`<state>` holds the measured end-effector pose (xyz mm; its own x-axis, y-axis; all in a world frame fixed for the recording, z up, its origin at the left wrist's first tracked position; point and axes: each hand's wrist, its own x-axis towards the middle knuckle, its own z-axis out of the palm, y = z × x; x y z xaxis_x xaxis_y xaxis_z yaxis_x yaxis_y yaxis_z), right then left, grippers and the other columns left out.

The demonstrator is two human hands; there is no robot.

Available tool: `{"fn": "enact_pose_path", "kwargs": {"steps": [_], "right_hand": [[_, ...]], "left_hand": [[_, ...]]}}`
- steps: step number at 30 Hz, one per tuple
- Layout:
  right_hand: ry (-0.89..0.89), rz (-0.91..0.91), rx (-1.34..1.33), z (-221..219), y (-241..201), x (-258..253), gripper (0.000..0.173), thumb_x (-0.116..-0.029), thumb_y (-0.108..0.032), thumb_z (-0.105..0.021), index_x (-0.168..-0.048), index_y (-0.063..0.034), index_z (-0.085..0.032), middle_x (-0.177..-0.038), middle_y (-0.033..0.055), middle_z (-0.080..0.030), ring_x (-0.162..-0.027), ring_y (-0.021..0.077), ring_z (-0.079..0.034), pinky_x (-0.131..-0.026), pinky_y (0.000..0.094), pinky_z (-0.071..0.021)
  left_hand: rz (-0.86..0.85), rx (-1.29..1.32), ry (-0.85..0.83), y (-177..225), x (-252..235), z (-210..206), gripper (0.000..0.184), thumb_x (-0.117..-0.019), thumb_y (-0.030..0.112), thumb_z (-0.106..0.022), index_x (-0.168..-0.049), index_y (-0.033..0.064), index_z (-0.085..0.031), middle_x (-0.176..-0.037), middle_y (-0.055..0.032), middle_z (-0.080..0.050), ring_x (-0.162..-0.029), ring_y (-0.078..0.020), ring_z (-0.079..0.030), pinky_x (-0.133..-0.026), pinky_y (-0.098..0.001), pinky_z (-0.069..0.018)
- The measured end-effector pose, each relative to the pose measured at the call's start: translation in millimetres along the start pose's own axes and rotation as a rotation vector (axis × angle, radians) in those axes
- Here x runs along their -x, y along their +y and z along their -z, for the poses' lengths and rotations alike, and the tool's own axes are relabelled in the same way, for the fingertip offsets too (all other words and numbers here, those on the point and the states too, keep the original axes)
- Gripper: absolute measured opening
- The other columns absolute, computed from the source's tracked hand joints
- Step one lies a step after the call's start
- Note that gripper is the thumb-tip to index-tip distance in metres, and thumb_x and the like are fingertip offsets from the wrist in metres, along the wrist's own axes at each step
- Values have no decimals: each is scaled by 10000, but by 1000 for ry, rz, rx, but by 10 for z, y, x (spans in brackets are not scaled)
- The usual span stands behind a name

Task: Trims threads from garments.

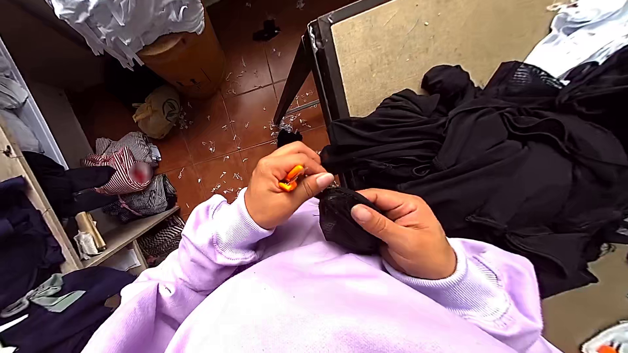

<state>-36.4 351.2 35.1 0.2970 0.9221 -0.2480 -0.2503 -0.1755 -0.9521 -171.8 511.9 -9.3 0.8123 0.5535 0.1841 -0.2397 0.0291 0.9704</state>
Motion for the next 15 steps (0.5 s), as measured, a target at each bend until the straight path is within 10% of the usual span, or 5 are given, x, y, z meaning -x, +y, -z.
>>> {"fn": "enact_pose_path", "kwargs": {"steps": [6, 15], "right_hand": [[25, -11, -75, 13, 22, 53, 191, -1041, -176, -571, -997, -140, -754, -849, -71, -728, -761, -13, -675, -703, 162, -580], [26, 15, -74, 9, 21, 100, 192, -1042, -181, -569, -977, -131, -743, -835, -72, -717, -752, -15, -669, -692, 156, -573]], "left_hand": [[60, -339, -120, 143, 163, 140, 498, -1024, 420, -571, -1188, -50, -567, -986, -65, -597, -890, -73, -567, -789, -233, -508], [-142, -597, -245, 238, 225, 181, 421, -1032, 337, -583, -1089, -58, -721, -903, -127, -730, -825, -146, -672, -767, -292, -551]]}}
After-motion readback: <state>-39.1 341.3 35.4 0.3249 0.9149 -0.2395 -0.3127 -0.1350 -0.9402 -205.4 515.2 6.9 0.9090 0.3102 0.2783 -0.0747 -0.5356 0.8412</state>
